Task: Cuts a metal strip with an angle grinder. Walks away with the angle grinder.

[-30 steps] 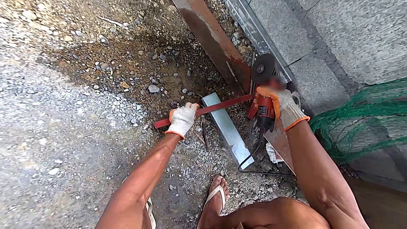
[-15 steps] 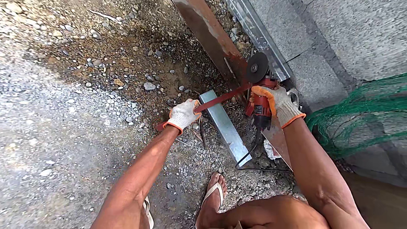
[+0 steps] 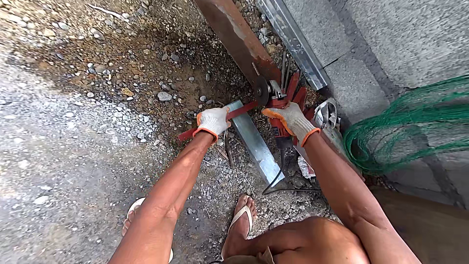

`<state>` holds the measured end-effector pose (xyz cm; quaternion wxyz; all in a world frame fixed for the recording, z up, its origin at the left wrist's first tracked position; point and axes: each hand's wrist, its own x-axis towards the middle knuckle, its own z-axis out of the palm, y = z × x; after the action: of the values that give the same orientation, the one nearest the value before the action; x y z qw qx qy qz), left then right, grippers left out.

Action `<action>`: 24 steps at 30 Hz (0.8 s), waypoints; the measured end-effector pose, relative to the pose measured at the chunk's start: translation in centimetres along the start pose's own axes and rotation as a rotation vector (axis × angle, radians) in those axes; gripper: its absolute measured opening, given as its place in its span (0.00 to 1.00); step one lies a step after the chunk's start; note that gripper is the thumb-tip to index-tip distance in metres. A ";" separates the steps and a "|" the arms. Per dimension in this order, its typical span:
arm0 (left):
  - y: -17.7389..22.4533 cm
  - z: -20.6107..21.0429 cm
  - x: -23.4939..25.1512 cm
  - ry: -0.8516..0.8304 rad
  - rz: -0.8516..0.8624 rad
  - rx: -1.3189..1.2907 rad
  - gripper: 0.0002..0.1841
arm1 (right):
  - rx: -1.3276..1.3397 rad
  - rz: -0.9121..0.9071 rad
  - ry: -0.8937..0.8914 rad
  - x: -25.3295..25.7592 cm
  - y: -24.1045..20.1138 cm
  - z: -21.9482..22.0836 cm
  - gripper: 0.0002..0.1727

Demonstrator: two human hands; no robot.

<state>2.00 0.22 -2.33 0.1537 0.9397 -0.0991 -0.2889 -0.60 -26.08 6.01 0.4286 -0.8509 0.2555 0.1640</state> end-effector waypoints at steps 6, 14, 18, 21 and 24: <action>-4.1 1.1 -0.9 -0.050 -0.050 0.090 0.32 | 0.009 -0.004 0.004 0.3 0.3 -0.3 0.38; -2.9 -0.3 -0.2 -0.155 0.085 -0.165 0.27 | 0.092 -0.004 -0.035 0.1 0.0 -0.3 0.41; -2.2 0.2 0.4 -0.132 0.064 -0.136 0.24 | 0.093 0.002 -0.054 0.3 -0.1 0.0 0.38; -1.7 -0.9 0.8 -0.145 0.064 -0.121 0.24 | 0.030 -0.002 -0.066 0.4 0.3 0.2 0.38; -1.8 -1.3 1.3 -0.162 0.100 -0.132 0.20 | -0.088 -0.003 -0.065 -0.3 0.5 0.2 0.38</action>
<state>3.96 1.78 -2.63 0.2211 0.8950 -0.1389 -0.3618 -1.12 -26.06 5.67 0.3992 -0.8635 0.2328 0.2020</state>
